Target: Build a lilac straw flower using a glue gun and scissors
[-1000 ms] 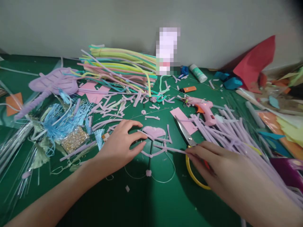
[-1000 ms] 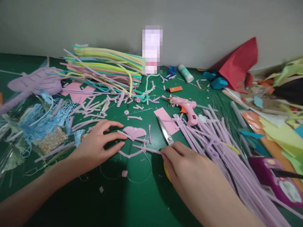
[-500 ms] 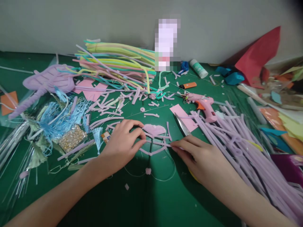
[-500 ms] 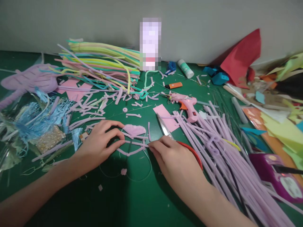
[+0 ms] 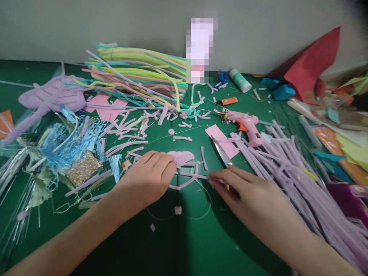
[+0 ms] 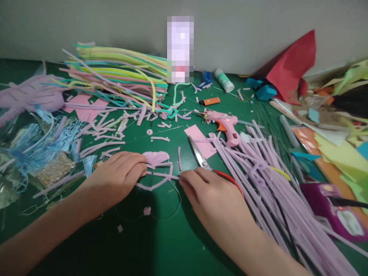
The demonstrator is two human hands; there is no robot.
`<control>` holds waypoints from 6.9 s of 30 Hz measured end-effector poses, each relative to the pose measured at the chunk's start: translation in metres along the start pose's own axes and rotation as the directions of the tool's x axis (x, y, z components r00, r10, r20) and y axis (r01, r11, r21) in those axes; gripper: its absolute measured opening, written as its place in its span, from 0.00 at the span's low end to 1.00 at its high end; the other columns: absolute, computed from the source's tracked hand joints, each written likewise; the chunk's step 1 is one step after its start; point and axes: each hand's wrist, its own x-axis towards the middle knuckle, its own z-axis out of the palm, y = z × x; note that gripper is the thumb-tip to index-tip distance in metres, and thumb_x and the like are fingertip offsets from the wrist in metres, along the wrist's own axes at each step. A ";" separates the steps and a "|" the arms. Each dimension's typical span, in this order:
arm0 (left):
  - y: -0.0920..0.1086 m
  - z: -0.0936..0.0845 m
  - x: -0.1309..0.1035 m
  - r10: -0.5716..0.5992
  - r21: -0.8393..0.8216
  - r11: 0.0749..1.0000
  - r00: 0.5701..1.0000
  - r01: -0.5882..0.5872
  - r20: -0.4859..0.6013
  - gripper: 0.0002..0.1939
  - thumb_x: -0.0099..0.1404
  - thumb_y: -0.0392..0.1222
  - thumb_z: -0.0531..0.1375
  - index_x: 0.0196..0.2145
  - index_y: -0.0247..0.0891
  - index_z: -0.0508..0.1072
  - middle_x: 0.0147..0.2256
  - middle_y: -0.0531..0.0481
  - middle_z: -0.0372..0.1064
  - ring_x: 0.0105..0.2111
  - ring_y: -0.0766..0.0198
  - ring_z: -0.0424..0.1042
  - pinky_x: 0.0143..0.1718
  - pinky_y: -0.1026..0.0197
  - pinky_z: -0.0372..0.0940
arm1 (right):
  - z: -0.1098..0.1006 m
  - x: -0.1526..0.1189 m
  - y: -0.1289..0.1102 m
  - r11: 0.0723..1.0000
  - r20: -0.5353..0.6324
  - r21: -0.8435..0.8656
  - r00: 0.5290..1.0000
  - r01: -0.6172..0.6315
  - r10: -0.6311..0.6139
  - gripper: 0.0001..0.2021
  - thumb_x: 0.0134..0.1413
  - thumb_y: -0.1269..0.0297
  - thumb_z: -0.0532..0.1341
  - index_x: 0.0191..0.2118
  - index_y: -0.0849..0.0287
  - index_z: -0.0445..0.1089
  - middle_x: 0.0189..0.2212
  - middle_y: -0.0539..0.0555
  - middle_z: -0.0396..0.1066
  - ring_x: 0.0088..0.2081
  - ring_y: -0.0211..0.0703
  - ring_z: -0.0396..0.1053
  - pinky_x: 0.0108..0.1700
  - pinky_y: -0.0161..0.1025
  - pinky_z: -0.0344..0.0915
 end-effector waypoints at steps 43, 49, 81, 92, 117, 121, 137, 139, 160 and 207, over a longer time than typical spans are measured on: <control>-0.002 -0.020 0.008 -0.642 -0.596 0.479 0.720 0.645 0.263 0.04 0.65 0.44 0.63 0.35 0.43 0.76 0.29 0.57 0.76 0.28 0.67 0.75 0.33 0.67 0.68 | -0.001 0.047 -0.004 0.829 0.104 0.540 0.966 0.145 -0.237 0.09 0.63 0.73 0.58 0.40 0.59 0.77 0.36 0.51 0.80 0.36 0.38 0.77 0.38 0.32 0.70; -0.004 -0.020 0.002 -0.590 -0.743 0.308 0.732 0.594 0.340 0.08 0.62 0.46 0.66 0.39 0.43 0.75 0.33 0.54 0.78 0.30 0.65 0.77 0.34 0.66 0.73 | -0.004 0.051 -0.004 0.848 0.070 0.514 0.980 0.126 -0.188 0.09 0.63 0.71 0.57 0.39 0.57 0.75 0.37 0.51 0.80 0.36 0.39 0.77 0.38 0.34 0.70; 0.000 -0.020 0.019 -0.555 -0.783 0.219 0.734 0.583 0.392 0.16 0.62 0.39 0.63 0.48 0.42 0.71 0.37 0.52 0.81 0.39 0.61 0.81 0.41 0.64 0.75 | 0.002 0.068 -0.014 0.696 0.165 0.713 0.985 -0.087 -0.045 0.04 0.57 0.70 0.63 0.38 0.55 0.71 0.32 0.47 0.78 0.30 0.35 0.76 0.33 0.32 0.72; 0.002 -0.030 0.021 -0.540 -0.693 0.498 0.812 0.521 0.223 0.06 0.69 0.43 0.58 0.37 0.41 0.75 0.32 0.54 0.78 0.31 0.65 0.77 0.31 0.67 0.68 | 0.001 0.070 -0.013 0.773 0.130 0.634 0.989 -0.025 -0.074 0.02 0.56 0.71 0.63 0.33 0.57 0.72 0.28 0.47 0.76 0.28 0.35 0.72 0.30 0.31 0.66; -0.029 -0.020 0.004 -0.277 -0.569 0.717 0.914 0.403 0.298 0.08 0.70 0.44 0.57 0.33 0.40 0.72 0.48 0.48 0.77 0.56 0.55 0.70 0.55 0.53 0.64 | 0.013 0.054 0.004 0.596 0.098 0.797 0.995 -0.099 0.035 0.02 0.63 0.68 0.59 0.39 0.56 0.64 0.34 0.51 0.74 0.36 0.38 0.76 0.36 0.34 0.72; -0.033 -0.018 0.005 -0.251 -0.564 0.721 0.910 0.403 0.329 0.10 0.71 0.47 0.56 0.35 0.41 0.73 0.48 0.48 0.77 0.55 0.56 0.72 0.51 0.54 0.66 | 0.016 0.049 0.007 0.621 0.050 0.782 0.999 -0.048 0.014 0.03 0.62 0.71 0.59 0.39 0.56 0.65 0.35 0.51 0.74 0.36 0.37 0.76 0.37 0.32 0.72; -0.025 -0.008 0.030 -0.182 -0.564 0.788 0.969 0.247 0.169 0.11 0.71 0.42 0.57 0.42 0.38 0.78 0.50 0.45 0.74 0.52 0.56 0.71 0.52 0.54 0.62 | 0.021 0.069 -0.003 0.701 -0.046 0.709 0.997 0.078 -0.064 0.06 0.60 0.74 0.58 0.40 0.56 0.68 0.35 0.50 0.76 0.36 0.36 0.76 0.39 0.32 0.72; -0.024 -0.008 0.030 -0.187 -0.581 0.776 0.969 0.247 0.162 0.11 0.71 0.44 0.58 0.40 0.39 0.79 0.48 0.47 0.75 0.47 0.58 0.74 0.49 0.57 0.63 | 0.020 0.070 -0.003 0.678 -0.018 0.734 0.999 0.043 -0.044 0.06 0.60 0.73 0.59 0.39 0.56 0.68 0.34 0.49 0.76 0.36 0.37 0.75 0.38 0.32 0.73; -0.025 -0.015 0.028 -0.242 -0.591 0.704 0.916 0.393 0.321 0.11 0.65 0.40 0.58 0.25 0.37 0.75 0.34 0.50 0.80 0.29 0.65 0.77 0.30 0.65 0.62 | 0.014 0.067 0.000 0.577 0.014 0.817 1.000 -0.013 0.002 0.04 0.59 0.72 0.60 0.37 0.55 0.70 0.34 0.48 0.75 0.35 0.36 0.74 0.34 0.32 0.71; -0.022 -0.012 0.029 -0.085 -0.370 0.924 0.996 0.093 0.038 0.12 0.71 0.39 0.54 0.38 0.38 0.79 0.48 0.45 0.78 0.54 0.52 0.73 0.57 0.47 0.63 | 0.005 0.093 0.003 0.594 0.331 0.777 0.938 -0.207 -0.106 0.08 0.56 0.60 0.63 0.33 0.59 0.77 0.29 0.51 0.79 0.29 0.39 0.73 0.32 0.35 0.68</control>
